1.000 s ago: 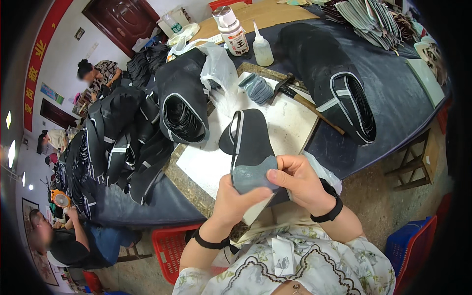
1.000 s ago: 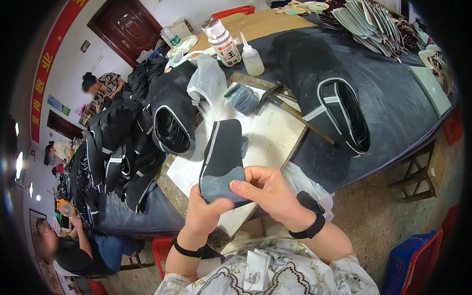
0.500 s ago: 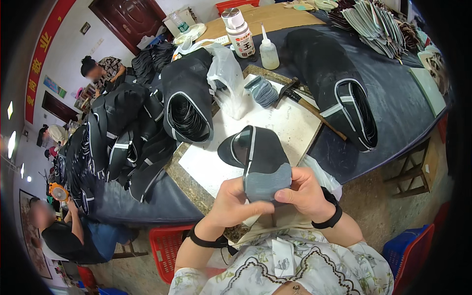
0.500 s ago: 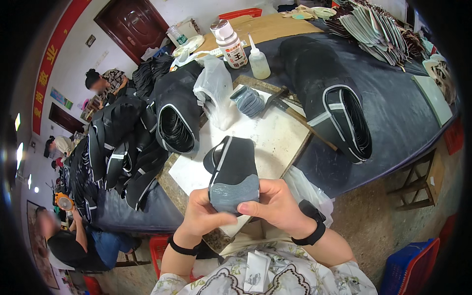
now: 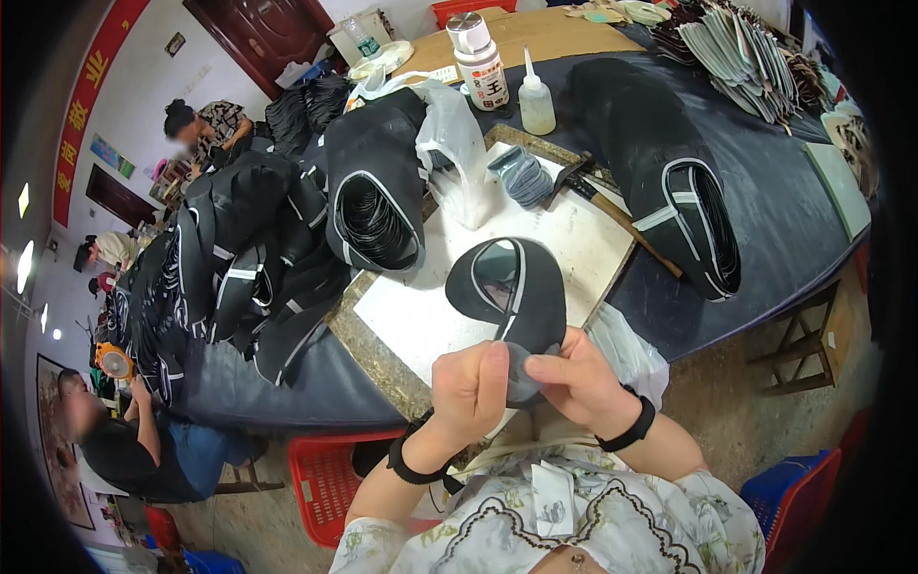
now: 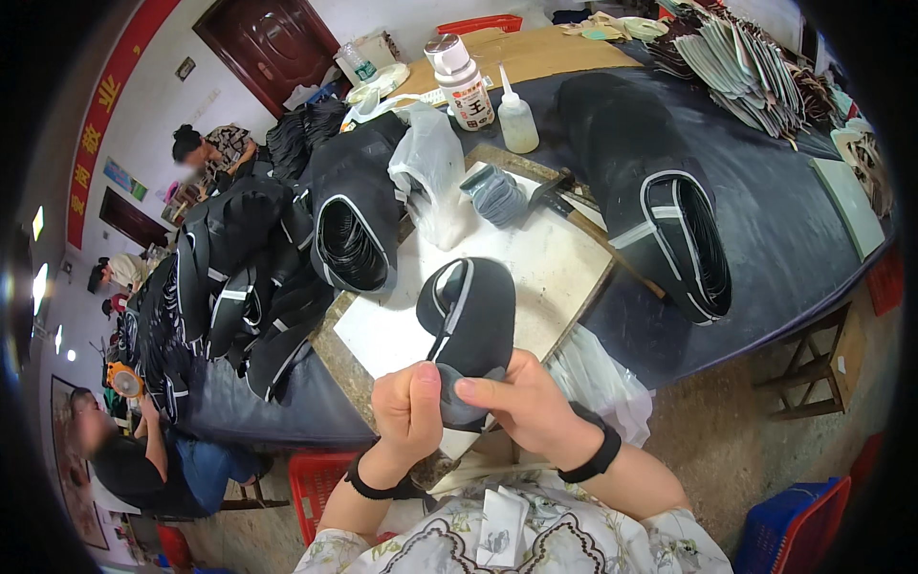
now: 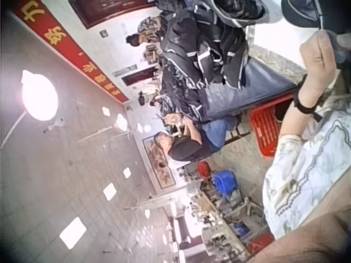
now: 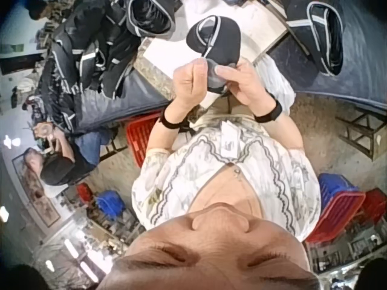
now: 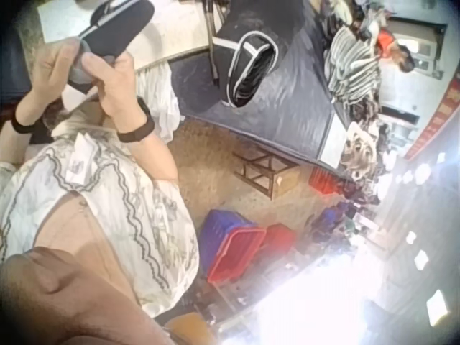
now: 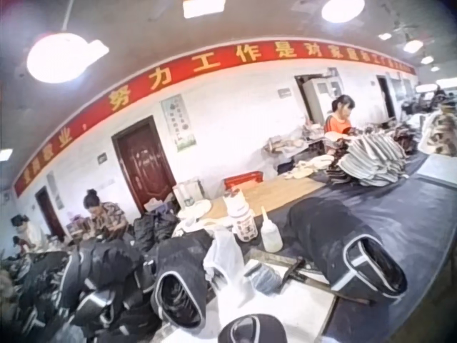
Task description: The recorder is applying small gray adhesive or structural components to the interior and exterior of black footwear uppers.
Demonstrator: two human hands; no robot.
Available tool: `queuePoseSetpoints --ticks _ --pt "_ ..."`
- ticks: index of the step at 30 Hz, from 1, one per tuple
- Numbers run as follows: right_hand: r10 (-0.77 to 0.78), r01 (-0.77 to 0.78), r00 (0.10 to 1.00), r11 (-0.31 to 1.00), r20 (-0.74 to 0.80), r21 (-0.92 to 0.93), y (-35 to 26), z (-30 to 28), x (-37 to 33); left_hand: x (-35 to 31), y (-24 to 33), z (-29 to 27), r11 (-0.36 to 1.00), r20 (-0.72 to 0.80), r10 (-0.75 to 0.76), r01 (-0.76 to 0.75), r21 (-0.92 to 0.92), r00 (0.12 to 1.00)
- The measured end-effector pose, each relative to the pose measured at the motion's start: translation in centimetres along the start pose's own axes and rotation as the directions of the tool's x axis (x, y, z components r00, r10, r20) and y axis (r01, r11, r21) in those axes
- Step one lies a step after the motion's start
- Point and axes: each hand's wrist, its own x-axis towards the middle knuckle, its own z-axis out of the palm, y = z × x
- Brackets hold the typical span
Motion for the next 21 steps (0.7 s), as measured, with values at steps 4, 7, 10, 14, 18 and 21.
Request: queuePoseSetpoints --ticks 4,7,10,14,18,21 --pt "-0.006 0.009 0.997 0.999 -0.081 0.045 0.6 0.5 0.2 -0.2 -1.0 -2.0 0.992 0.154 0.061 -0.077 0.103 0.986" --pt "-0.047 0.046 0.996 0.999 0.070 0.020 0.3 0.8 0.0 -0.4 -2.5 -3.0 0.987 0.183 0.068 -0.040 -0.153 0.981" --pt "-0.178 0.210 0.929 0.975 0.325 -0.066 -1.8 1.5 -0.1 0.6 -4.9 -4.4 0.958 -0.143 -0.104 0.060 -0.280 0.984" --pt "-0.100 0.062 0.773 0.995 0.627 0.082 -3.5 4.3 1.4 2.2 -5.8 -4.2 0.348 0.402 -0.491 0.597 -0.723 0.773" --pt "0.104 -0.060 0.748 0.994 0.655 -0.088 -3.6 4.6 2.9 4.3 -3.6 -4.1 0.394 0.428 -0.371 0.557 -0.731 0.824" --pt "0.136 -0.032 0.741 0.985 0.657 -0.168 -3.0 4.3 4.4 5.2 -5.5 -5.6 0.396 0.338 -0.433 0.513 -0.762 0.835"
